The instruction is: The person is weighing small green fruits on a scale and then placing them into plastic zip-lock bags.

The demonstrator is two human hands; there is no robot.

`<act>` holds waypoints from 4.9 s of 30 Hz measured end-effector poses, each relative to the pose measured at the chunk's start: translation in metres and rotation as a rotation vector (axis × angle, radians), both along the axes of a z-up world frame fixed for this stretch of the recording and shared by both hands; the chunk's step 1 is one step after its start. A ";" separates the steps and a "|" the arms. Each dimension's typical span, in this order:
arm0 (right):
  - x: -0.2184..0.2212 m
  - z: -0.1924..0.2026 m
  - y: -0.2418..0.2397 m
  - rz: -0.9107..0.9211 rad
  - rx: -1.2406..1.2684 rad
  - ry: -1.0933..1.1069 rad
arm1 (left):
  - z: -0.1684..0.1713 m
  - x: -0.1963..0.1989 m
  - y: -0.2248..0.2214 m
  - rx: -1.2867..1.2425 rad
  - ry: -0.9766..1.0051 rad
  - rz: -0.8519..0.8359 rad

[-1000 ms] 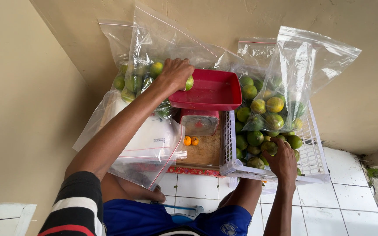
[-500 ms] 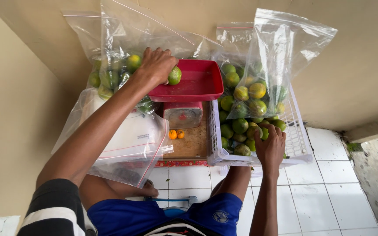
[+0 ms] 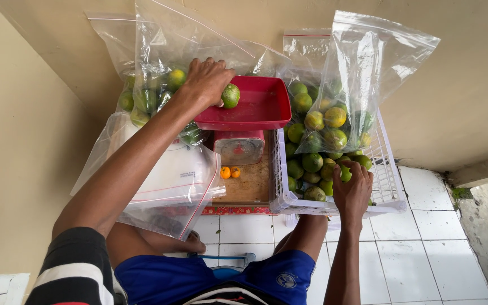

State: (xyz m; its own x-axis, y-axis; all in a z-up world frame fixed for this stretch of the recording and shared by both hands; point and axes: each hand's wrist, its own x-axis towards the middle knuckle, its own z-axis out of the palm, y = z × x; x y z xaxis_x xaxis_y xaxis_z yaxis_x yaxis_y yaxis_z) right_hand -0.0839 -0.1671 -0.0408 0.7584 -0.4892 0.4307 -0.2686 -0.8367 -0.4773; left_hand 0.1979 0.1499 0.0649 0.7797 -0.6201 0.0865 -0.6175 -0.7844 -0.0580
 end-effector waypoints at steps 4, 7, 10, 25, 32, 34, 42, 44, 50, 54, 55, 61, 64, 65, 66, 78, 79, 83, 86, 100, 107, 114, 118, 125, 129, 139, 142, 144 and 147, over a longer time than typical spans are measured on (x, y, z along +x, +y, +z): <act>0.002 0.001 0.001 -0.003 0.010 -0.005 | 0.020 -0.025 -0.013 0.036 0.007 -0.008; 0.001 0.003 -0.004 0.025 0.022 -0.129 | 0.048 -0.072 -0.024 -0.078 -0.104 -0.116; -0.005 0.003 -0.026 0.064 0.208 -0.203 | 0.075 -0.132 -0.037 -0.155 -0.188 -0.320; -0.020 0.031 -0.118 -0.023 -0.175 0.516 | -0.132 -0.156 -0.168 -0.204 0.257 -0.585; 0.007 -0.030 -0.153 0.043 -0.607 0.713 | -0.166 -0.138 -0.198 -0.143 0.318 -0.549; 0.011 -0.036 -0.150 0.053 -0.680 0.736 | -0.185 -0.133 -0.207 -0.110 0.294 -0.544; 0.022 -0.033 -0.140 0.068 -0.800 0.841 | -0.209 -0.133 -0.236 -0.051 0.357 -0.553; 0.024 -0.031 -0.138 0.064 -0.808 0.847 | -0.200 -0.140 -0.235 -0.060 0.366 -0.557; 0.028 -0.035 -0.137 0.034 -0.841 0.899 | -0.254 -0.139 -0.280 0.034 0.406 -0.538; 0.032 -0.039 -0.139 0.020 -0.873 0.935 | -0.253 -0.152 -0.290 0.104 0.393 -0.567; 0.033 -0.039 -0.138 0.018 -0.872 0.938 | -0.254 -0.152 -0.292 0.105 0.394 -0.571; 0.035 -0.043 -0.138 0.009 -0.836 0.926 | -0.251 -0.150 -0.292 0.138 0.438 -0.580; 0.029 -0.026 -0.127 0.034 -0.840 0.924 | -0.260 -0.144 -0.289 0.038 0.477 -0.651; 0.029 -0.027 -0.130 0.051 -0.835 0.913 | -0.263 -0.142 -0.289 0.004 0.421 -0.666; 0.028 -0.027 -0.132 0.067 -0.831 0.902 | -0.266 -0.140 -0.288 -0.030 0.364 -0.681; -0.030 0.061 -0.112 0.091 -0.131 0.325 | -0.065 -0.185 -0.157 -0.926 1.182 -0.611; -0.031 0.047 -0.114 0.095 -0.132 0.326 | -0.068 -0.190 -0.154 -0.929 1.180 -0.607; -0.030 0.015 -0.081 0.310 0.733 -0.148 | -0.087 -0.199 -0.153 -1.333 1.312 -0.548; -0.020 -0.002 -0.060 0.400 1.102 -0.335 | -0.108 -0.192 -0.168 -1.534 1.365 -0.473; 0.007 0.018 -0.015 0.347 1.524 -0.352 | -0.124 -0.186 -0.177 -1.583 1.094 -0.251; 0.010 0.006 -0.023 0.261 1.397 -0.272 | -0.117 -0.187 -0.171 -1.631 1.154 -0.244; 0.010 0.023 -0.007 0.255 1.004 -0.223 | -0.103 -0.190 -0.167 -1.695 1.208 -0.384; 0.011 0.016 -0.006 0.242 1.045 -0.282 | -0.080 -0.191 -0.154 -1.647 1.124 -0.429; 0.017 0.008 -0.014 0.296 1.064 -0.290 | -0.101 -0.192 -0.169 -1.605 1.094 -0.346; 0.021 -0.014 -0.028 0.207 1.213 -0.353 | -0.106 -0.193 -0.170 -1.649 1.079 -0.328; 0.019 -0.002 -0.019 0.155 1.275 -0.353 | -0.084 -0.192 -0.162 -1.634 1.215 -0.268; 0.020 -0.005 -0.019 0.160 1.308 -0.374 | -0.088 -0.190 -0.162 -1.655 1.260 -0.298; 0.018 -0.002 -0.016 0.160 1.289 -0.365 | -0.086 -0.190 -0.161 -1.627 1.225 -0.316; 0.018 0.007 -0.011 0.139 1.204 -0.354 | -0.077 -0.196 -0.153 -1.623 1.167 -0.351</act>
State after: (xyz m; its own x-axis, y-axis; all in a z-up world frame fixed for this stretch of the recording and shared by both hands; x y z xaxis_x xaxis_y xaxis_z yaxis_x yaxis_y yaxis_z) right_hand -0.0661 -0.1779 -0.0334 0.7695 -0.6372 -0.0415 0.0850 0.1666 -0.9823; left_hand 0.0019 -0.0030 -0.0117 0.7514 -0.6096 0.2524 0.0615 0.4456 0.8931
